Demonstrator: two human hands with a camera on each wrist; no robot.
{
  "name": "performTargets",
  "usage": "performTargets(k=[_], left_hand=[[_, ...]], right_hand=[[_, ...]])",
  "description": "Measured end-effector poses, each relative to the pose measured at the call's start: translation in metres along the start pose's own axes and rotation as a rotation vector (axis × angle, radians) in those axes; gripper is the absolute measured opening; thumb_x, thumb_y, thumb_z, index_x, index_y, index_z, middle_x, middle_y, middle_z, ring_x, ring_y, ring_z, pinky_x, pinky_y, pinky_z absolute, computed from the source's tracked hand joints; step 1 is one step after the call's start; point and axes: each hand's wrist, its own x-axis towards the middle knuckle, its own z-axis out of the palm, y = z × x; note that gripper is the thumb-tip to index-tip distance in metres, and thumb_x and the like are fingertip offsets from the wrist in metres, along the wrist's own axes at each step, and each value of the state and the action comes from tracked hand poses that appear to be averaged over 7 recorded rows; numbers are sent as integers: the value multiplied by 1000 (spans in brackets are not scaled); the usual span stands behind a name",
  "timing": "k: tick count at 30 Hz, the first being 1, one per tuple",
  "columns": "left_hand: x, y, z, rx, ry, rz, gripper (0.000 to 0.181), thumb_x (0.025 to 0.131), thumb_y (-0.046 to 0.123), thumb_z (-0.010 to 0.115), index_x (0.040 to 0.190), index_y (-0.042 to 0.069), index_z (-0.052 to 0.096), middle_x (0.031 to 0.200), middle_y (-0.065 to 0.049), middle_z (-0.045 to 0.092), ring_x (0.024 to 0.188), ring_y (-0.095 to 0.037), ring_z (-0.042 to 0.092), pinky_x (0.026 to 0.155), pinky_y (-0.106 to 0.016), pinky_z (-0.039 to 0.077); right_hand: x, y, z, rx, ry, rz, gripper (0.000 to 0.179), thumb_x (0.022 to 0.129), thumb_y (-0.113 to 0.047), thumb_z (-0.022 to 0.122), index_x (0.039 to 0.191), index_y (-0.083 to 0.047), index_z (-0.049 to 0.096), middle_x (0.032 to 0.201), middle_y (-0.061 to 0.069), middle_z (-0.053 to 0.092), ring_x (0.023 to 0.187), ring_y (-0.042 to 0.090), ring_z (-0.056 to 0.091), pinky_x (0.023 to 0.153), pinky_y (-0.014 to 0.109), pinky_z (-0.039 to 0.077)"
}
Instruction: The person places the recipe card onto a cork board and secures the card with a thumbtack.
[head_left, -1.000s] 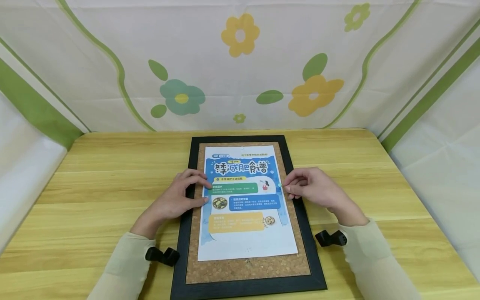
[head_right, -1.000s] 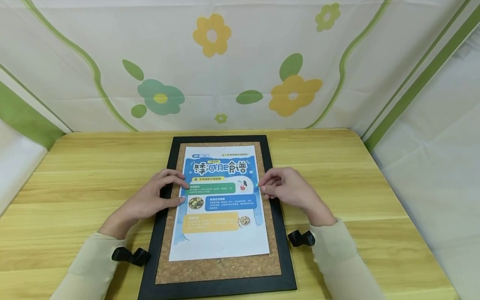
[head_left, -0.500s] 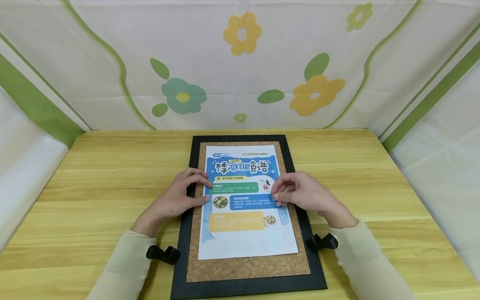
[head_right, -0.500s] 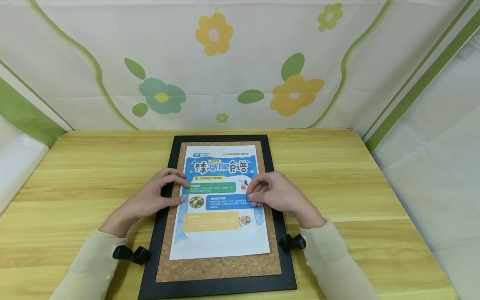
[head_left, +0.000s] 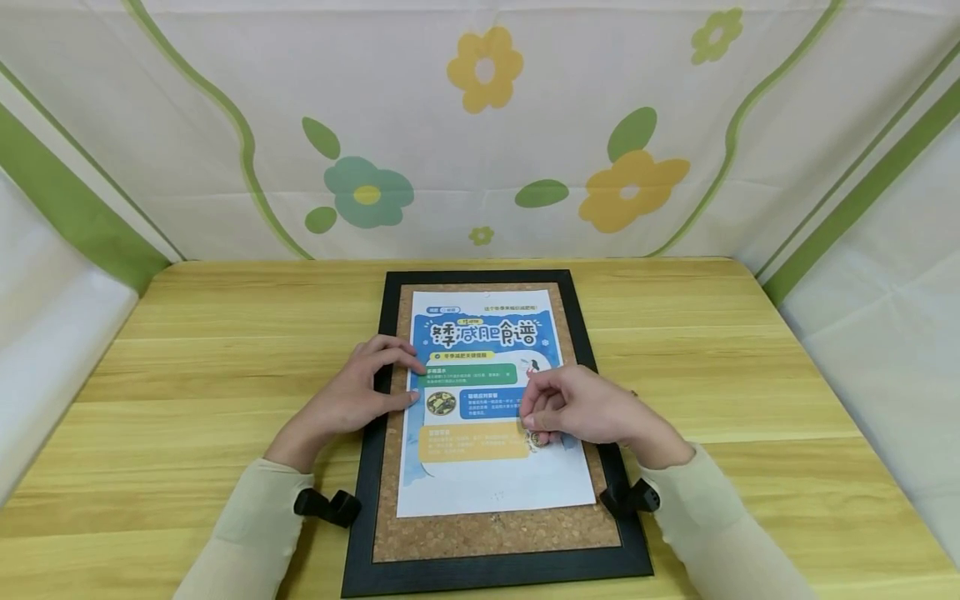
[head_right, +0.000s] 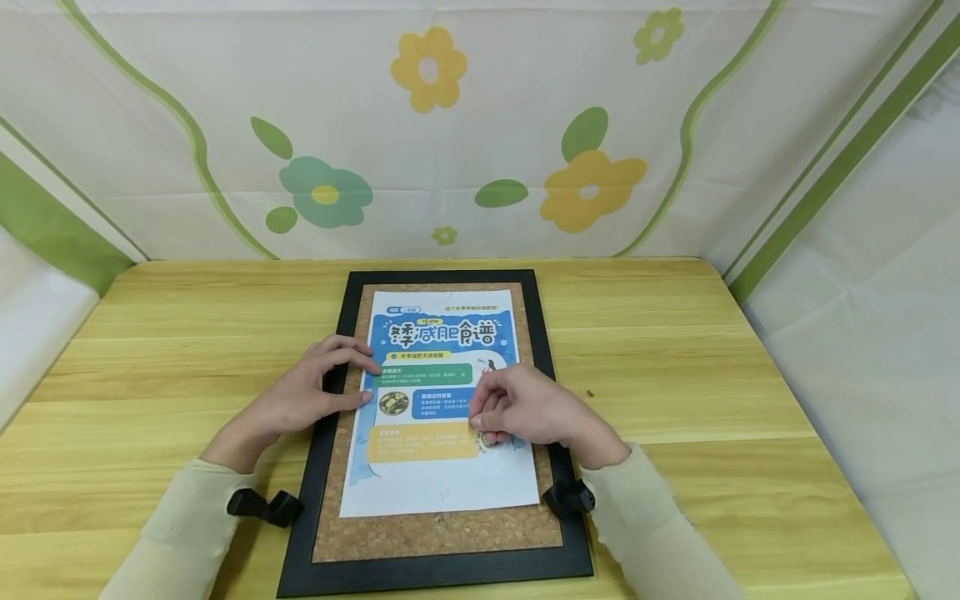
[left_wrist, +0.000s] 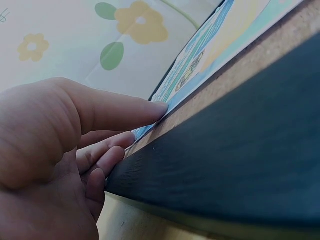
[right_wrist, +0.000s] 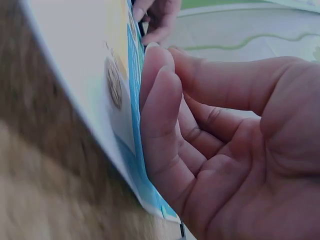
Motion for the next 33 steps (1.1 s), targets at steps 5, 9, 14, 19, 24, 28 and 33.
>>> performTargets(k=[5,9,14,19,24,28,33], left_hand=[[0,1,0,-1,-2,-7,21,95,14,82,116,14,78,149,-11,55,144,-40,37,119,-70,32],[0,2,0,0,-2,-9,21,95,14,82,116,14,78,149,-11,55,144,-40,37,119,-70,32],[-1,2,0,-5,0,-7,21,95,13,81,116,13,77,149,-11,55,145,-40,37,119,-70,31],[-1,2,0,0,2,-6,21,95,13,81,116,13,77,149,-12,55,145,-40,37,119,-70,32],[-1,2,0,0,0,-13,21,95,14,81,116,13,78,151,-12,55,146,-41,37,120,-71,31],[-1,1,0,-6,0,-14,21,95,14,81,116,13,77,151,-12,54,146,-40,36,120,-71,31],[0,1,0,2,-1,-13,21,96,15,81,116,14,78,150,-11,54,145,-40,37,119,-71,31]], right_hand=[[3,-5,9,7,-23,-9,6,102,-5,71,99,-1,70,83,10,71,71,21,69,64,29,57],[5,-8,14,17,-35,-1,5,102,-4,71,98,-1,71,84,9,72,70,20,70,65,28,57],[7,-8,20,32,-67,-3,4,101,-1,71,97,-3,73,80,7,75,68,19,71,66,26,57],[9,-6,25,79,-115,-6,3,101,-3,72,99,-1,73,79,8,74,68,18,72,65,27,59],[10,-5,28,96,-131,-10,5,101,-5,73,100,-1,74,79,10,74,67,17,72,65,28,60],[10,-6,28,95,-133,-15,5,101,-5,73,100,-1,75,79,10,75,67,17,72,65,28,60],[10,-7,27,93,-132,-13,5,101,-5,73,99,-1,74,79,9,75,67,17,72,65,27,60]])
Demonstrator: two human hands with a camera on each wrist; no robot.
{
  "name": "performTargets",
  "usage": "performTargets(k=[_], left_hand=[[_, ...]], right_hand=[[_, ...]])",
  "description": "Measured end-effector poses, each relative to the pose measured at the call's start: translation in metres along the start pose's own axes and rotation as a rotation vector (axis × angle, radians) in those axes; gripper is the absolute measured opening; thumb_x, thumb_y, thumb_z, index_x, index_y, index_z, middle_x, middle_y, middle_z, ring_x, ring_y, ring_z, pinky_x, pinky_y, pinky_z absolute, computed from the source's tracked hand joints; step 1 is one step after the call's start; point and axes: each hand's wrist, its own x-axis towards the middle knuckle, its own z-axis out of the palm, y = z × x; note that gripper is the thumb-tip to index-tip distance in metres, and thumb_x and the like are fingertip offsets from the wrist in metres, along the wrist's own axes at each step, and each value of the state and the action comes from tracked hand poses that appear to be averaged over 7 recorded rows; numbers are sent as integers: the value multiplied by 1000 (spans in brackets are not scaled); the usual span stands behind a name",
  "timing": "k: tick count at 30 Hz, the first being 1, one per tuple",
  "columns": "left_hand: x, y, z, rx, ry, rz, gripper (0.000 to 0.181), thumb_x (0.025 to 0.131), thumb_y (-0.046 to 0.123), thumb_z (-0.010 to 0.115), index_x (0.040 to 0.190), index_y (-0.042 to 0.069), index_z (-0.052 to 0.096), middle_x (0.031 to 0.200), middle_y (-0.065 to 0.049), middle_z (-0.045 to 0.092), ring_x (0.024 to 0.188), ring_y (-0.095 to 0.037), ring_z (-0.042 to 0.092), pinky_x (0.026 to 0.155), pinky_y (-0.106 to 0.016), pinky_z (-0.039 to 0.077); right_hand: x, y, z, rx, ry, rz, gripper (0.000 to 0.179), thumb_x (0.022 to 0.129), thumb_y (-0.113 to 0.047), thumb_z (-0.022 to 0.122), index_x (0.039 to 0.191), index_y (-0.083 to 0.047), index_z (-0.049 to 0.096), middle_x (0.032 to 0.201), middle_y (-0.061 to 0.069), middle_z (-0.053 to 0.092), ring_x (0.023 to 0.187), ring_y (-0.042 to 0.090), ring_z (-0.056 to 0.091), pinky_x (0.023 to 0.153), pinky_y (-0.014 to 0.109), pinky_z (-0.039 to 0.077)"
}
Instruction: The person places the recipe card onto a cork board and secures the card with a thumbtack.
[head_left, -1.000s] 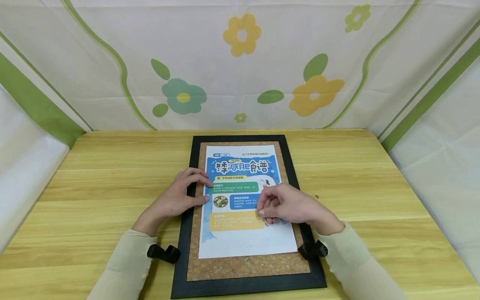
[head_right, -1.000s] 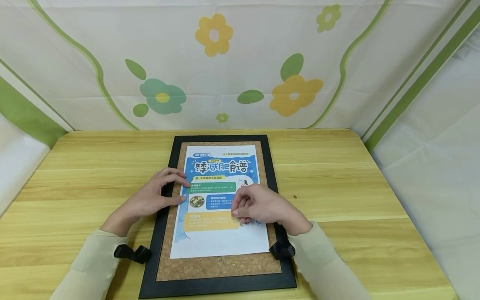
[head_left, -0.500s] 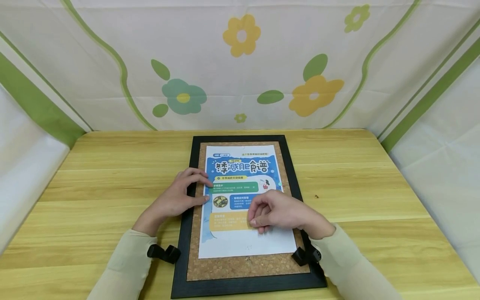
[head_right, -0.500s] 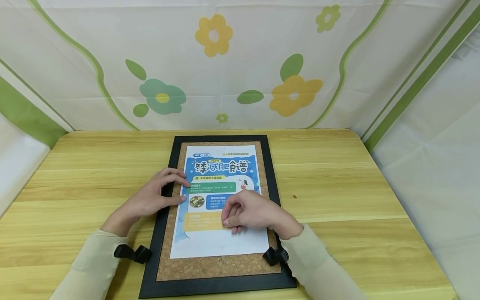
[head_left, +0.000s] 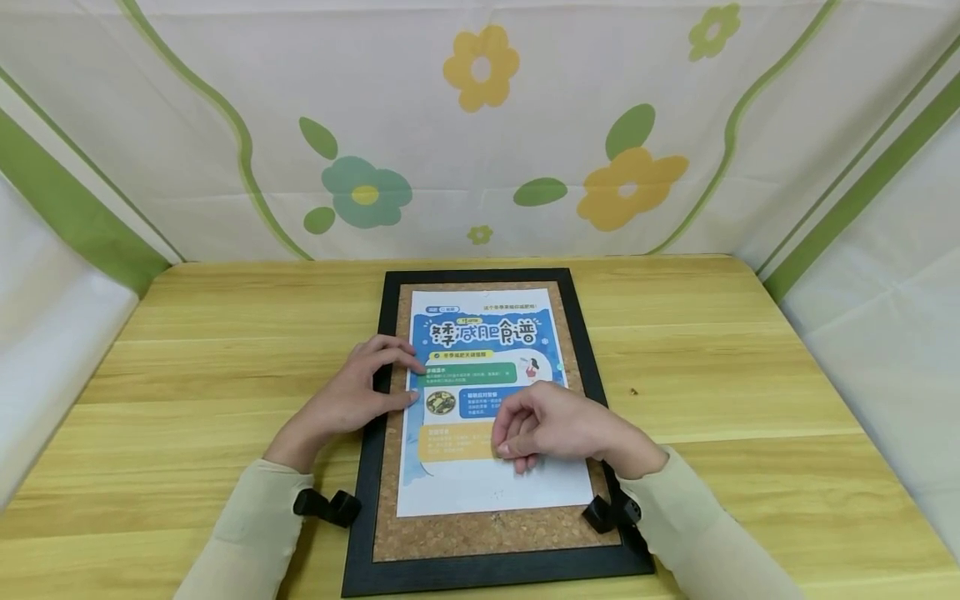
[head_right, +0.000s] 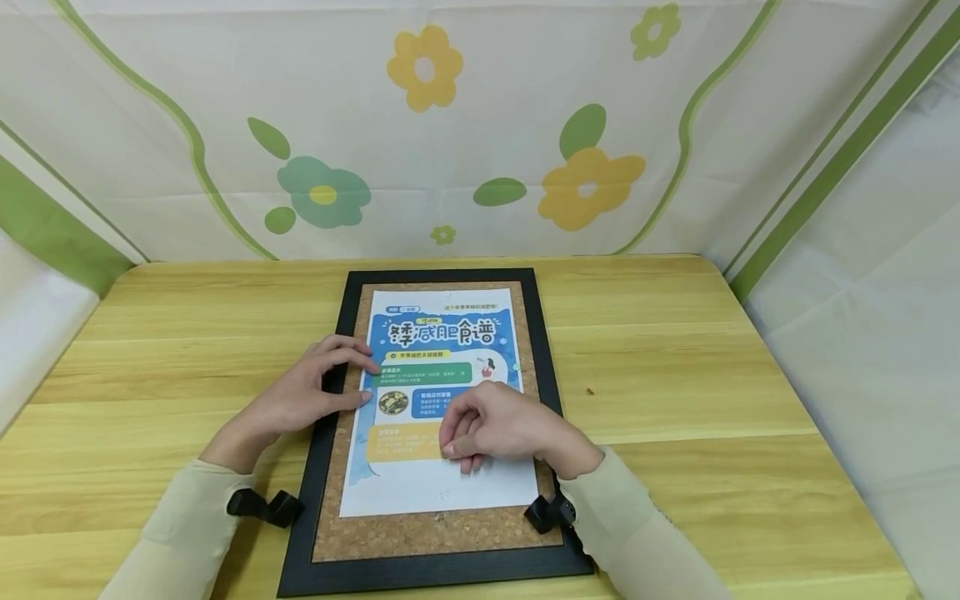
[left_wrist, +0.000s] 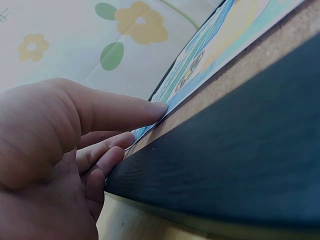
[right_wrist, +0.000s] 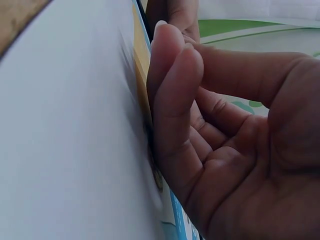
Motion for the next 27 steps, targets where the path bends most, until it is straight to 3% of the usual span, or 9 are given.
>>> performTargets(k=[15,27], left_hand=[[1,-2,0,-2,-6,14,21,96,15,81,117,14,77,150,-11,54,144,-40,37,118,-71,32],[1,-2,-1,6,-9,22,21,96,15,81,117,14,77,151,-12,54,144,-40,37,118,-71,32]], right_hand=[[0,-1,3,-16,-37,7,5,98,-2,75,96,-6,76,77,9,75,60,15,67,57,24,53],[-1,-6,9,-20,-135,31,6,97,-2,75,93,-7,77,73,11,75,55,11,64,54,22,50]])
